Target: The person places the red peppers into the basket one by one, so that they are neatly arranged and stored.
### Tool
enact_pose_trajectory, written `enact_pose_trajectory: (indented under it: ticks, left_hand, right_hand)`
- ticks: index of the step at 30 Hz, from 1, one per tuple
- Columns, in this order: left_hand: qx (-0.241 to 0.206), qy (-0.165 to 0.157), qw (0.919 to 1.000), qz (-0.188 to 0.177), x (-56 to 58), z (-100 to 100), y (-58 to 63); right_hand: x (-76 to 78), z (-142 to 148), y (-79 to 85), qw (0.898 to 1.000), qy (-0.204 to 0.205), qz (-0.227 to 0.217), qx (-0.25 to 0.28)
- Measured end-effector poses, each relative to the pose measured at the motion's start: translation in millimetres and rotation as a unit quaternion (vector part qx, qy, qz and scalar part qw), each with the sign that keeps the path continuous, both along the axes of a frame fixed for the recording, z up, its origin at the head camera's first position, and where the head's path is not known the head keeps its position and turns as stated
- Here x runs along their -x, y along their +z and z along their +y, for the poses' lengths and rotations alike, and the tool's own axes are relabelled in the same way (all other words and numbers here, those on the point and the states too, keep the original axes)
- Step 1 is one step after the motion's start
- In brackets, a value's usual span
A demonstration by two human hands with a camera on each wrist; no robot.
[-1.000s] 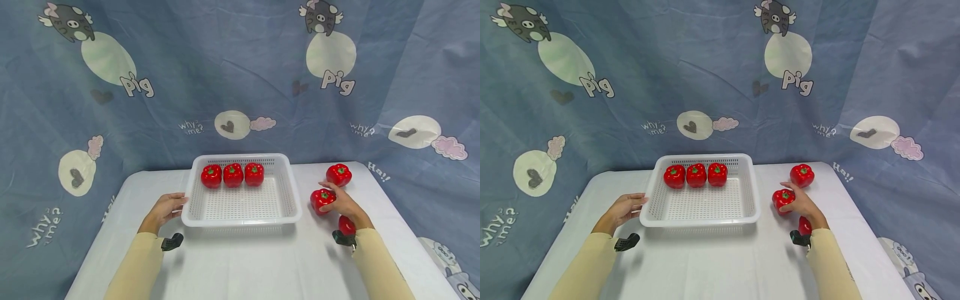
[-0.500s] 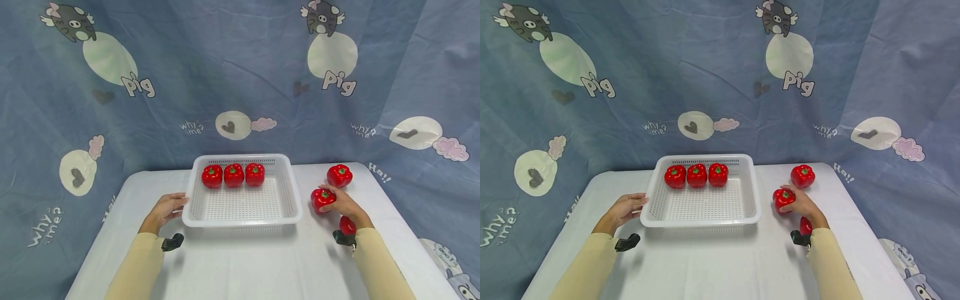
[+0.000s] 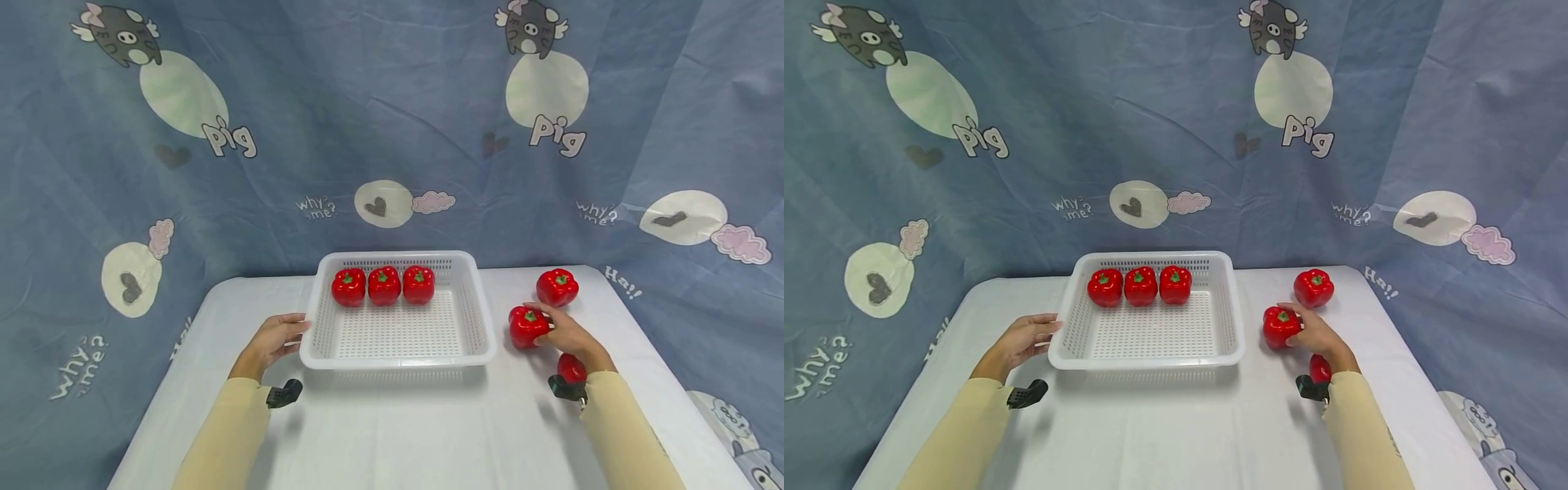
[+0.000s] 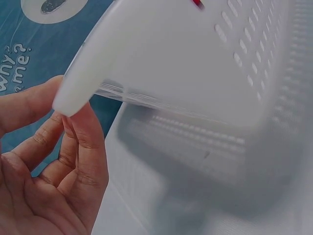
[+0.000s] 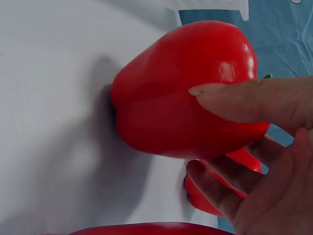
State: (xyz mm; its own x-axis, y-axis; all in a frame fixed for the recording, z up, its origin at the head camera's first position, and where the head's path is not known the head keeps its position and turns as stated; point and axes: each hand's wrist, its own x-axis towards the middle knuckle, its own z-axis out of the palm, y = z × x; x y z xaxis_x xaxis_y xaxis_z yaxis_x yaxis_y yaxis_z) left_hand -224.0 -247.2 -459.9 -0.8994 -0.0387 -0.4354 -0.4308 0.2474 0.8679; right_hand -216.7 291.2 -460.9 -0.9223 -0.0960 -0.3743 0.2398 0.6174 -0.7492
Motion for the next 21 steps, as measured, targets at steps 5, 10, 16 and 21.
enact_pose_trajectory:
  ticks: [5, 10, 16, 21]
  left_hand:
    - [-0.002, 0.004, 1.0, -0.003, 0.9, -0.1, -1.3]
    - [-0.002, 0.002, 1.0, -0.001, 1.0, -0.3, -0.9]
    - [-0.004, 0.0, 1.0, -0.001, 0.3, -1.0, -0.8]
    - [-0.003, -0.003, 1.0, 0.001, 0.6, -1.4, -0.3]
  right_hand:
    - [1.3, 0.9, -1.1, 1.0, 0.004, 0.017, -0.001]
    - [3.7, 1.8, -0.7, 0.999, 0.009, 0.041, 0.004]
    - [6.4, 1.5, 2.4, 0.998, 0.0, 0.059, 0.013]
    - [6.8, 0.5, 7.4, 0.997, -0.01, 0.07, 0.016]
